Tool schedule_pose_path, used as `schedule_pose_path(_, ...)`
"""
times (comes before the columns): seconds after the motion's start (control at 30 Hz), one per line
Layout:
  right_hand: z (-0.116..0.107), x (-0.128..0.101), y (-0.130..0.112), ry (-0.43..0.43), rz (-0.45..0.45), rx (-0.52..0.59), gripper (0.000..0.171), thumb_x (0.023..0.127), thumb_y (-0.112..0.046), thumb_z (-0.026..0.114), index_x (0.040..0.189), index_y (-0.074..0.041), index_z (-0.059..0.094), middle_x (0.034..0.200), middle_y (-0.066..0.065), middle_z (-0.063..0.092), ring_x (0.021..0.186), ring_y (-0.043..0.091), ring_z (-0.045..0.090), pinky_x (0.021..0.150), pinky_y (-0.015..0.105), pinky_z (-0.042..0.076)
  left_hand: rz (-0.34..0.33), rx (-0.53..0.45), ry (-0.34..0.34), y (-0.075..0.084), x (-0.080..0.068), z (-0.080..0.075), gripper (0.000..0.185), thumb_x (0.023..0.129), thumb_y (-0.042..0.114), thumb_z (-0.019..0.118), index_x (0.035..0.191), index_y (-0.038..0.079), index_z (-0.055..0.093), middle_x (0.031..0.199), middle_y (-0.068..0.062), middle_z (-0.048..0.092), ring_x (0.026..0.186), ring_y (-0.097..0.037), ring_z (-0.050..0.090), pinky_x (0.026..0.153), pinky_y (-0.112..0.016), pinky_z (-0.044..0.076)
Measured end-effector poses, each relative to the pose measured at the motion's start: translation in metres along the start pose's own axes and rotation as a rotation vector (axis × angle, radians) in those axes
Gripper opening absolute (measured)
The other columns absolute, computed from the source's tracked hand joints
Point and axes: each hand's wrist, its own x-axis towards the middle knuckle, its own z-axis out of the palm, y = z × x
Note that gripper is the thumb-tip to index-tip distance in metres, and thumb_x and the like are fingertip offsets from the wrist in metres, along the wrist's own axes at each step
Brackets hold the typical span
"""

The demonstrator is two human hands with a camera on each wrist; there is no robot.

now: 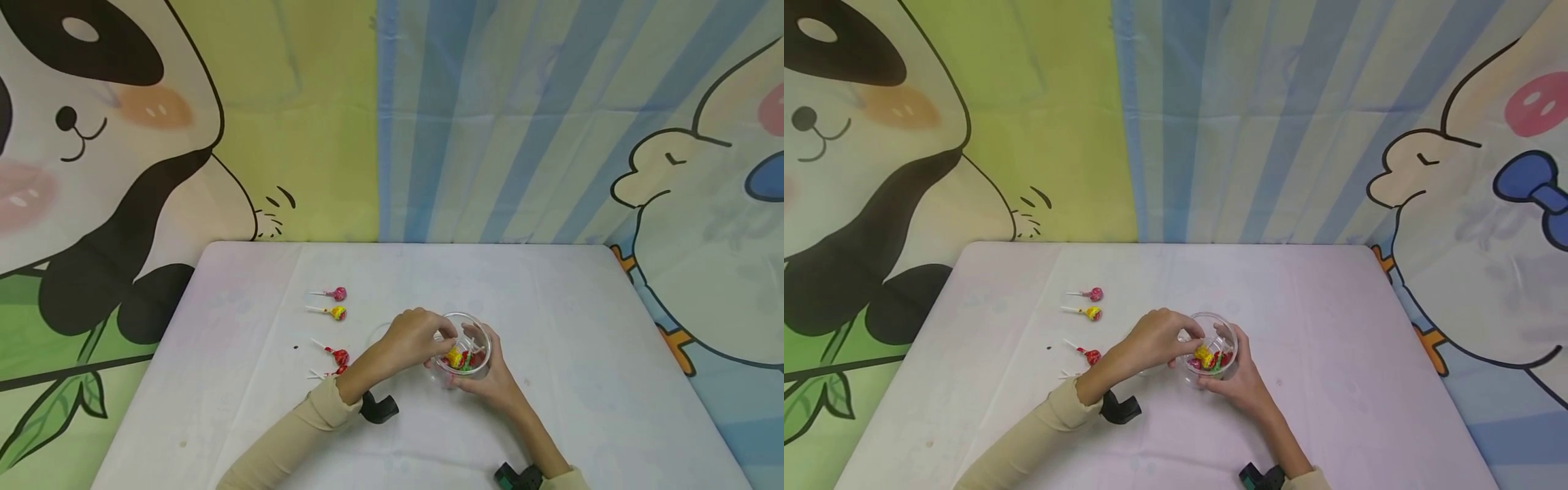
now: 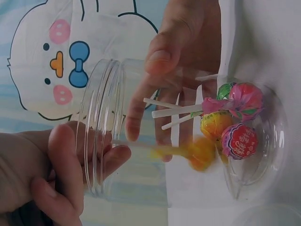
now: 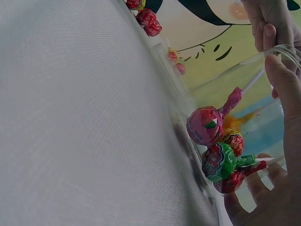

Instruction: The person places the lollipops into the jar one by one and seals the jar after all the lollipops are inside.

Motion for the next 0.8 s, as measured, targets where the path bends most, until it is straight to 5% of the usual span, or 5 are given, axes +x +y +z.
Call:
schedule_pose_path(0.2,0.000,-0.001,0.001,0.016,0.016,0.024,0.106,0.070,-0.006,0.084,0.151,-0.019,0.016,0.151,0.009,0.037,0.135,0.006,0.036,0.104,0.010,0.029,0.034,0.029,0.049,-0.003,-0.005,-0.003,0.012,0.089,0.022,0.068,0.099,0.020,0.076,0.092,0.009,0.075,0.038,0.010,0.045,0.050,-0.015,0.036)
schedule_pose_path(0.37,0.002,0.000,-0.001,0.019,0.025,0.031,0.108,0.069,-0.006,0.085,0.151,-0.019,0.017,0.151,0.009,0.038,0.134,-0.002,0.034,0.107,0.010,0.023,0.042,-0.019,0.137,-0.014,-0.025,-0.020,0.017,0.091,0.021,0.068,0.107,0.018,0.073,0.097,0.006,0.075,0.043,0.010,0.049,0.054,-0.016,0.041)
schedule_pose_path(0.57,0.005,0.000,-0.003,0.024,0.070,0.001,0.109,0.068,-0.012,0.087,0.150,-0.026,0.018,0.152,0.004,0.038,0.137,-0.002,0.032,0.115,0.034,0.020,-0.087,0.016,0.265,-0.042,-0.078,-0.038,0.017,0.087,0.020,0.073,0.104,0.018,0.074,0.099,0.005,0.075,0.048,0.010,0.050,0.051,-0.015,0.042)
schedule_pose_path(0.8,0.004,0.000,-0.002,0.025,0.052,0.020,0.107,0.068,-0.010,0.087,0.149,-0.024,0.019,0.152,0.006,0.037,0.138,0.001,0.032,0.106,0.004,0.020,-0.342,0.007,0.283,-0.075,-0.152,-0.031,0.021,0.083,0.018,0.076,0.104,0.020,0.074,0.093,0.009,0.073,0.049,0.005,0.051,0.047,-0.017,0.039)
